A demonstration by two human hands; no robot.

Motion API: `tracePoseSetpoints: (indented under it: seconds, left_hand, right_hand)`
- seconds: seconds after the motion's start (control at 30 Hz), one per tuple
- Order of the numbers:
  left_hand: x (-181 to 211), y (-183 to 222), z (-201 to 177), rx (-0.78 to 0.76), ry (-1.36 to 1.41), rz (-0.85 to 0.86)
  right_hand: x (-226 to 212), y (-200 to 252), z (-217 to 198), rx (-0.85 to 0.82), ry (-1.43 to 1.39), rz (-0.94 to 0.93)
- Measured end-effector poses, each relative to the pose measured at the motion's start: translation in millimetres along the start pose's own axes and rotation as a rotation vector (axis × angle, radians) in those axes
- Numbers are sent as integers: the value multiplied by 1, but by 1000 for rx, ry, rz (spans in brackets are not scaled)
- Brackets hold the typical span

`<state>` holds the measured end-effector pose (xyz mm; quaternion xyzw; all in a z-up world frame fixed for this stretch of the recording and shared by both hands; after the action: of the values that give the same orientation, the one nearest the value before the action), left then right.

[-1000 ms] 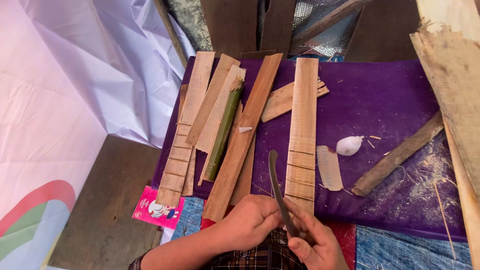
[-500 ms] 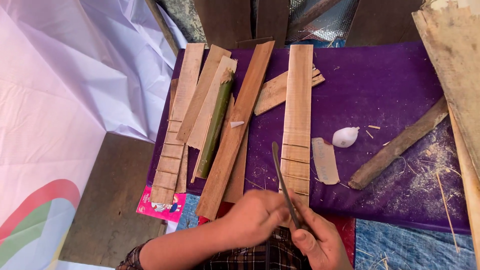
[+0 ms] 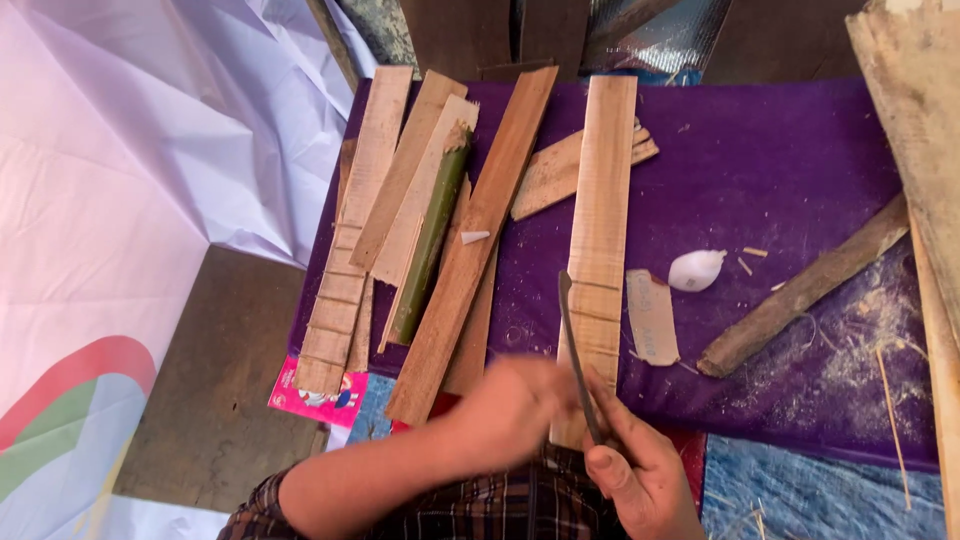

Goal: Shaving wood strips with a curved blade and applying glue to wooden slats

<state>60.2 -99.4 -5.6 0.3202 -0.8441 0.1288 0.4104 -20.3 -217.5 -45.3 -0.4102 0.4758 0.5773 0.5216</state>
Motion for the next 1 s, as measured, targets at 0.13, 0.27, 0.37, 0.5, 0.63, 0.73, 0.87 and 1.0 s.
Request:
tracePoseSetpoints:
  seconds: [0.13, 0.27, 0.37, 0.5, 0.63, 0.73, 0.87, 1.0]
  left_hand:
    - [-5, -3, -11, 9, 37, -75]
    - [-2, 4, 10, -47, 29, 111]
    - [-29, -2, 2, 0, 194, -124]
    - [-4, -1, -36, 47, 190, -79]
    - [-1, 4, -30, 6, 315, 1]
    - [-13, 5, -34, 57, 390, -110]
    - [-19, 2, -23, 59, 425, -112]
    - [-20, 2, -25, 107, 305, -110]
  right_hand:
    - [3, -2, 2, -12, -53, 36]
    - [2, -3, 2, -32, -32, -1]
    - [2, -1, 3, 8, 22, 51]
    - [14, -7, 1, -6, -96, 134]
    - [-17, -17, 3, -61, -181, -124]
    - [-19, -11, 7, -70, -260, -104]
    - [-4, -4, 8, -82, -336, -101]
    - [4, -3, 7, -43, -205, -48]
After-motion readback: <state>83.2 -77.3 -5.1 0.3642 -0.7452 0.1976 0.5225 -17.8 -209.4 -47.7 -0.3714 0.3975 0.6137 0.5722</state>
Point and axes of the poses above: each hand's wrist, its own y-axis away from the middle knuckle, its own z-axis out of the palm, x = y × z, the point moved 8 cm from there along -y, towards the middle knuckle, and after that the axes turned 14 degrees about -y, right-handed, at the moved point
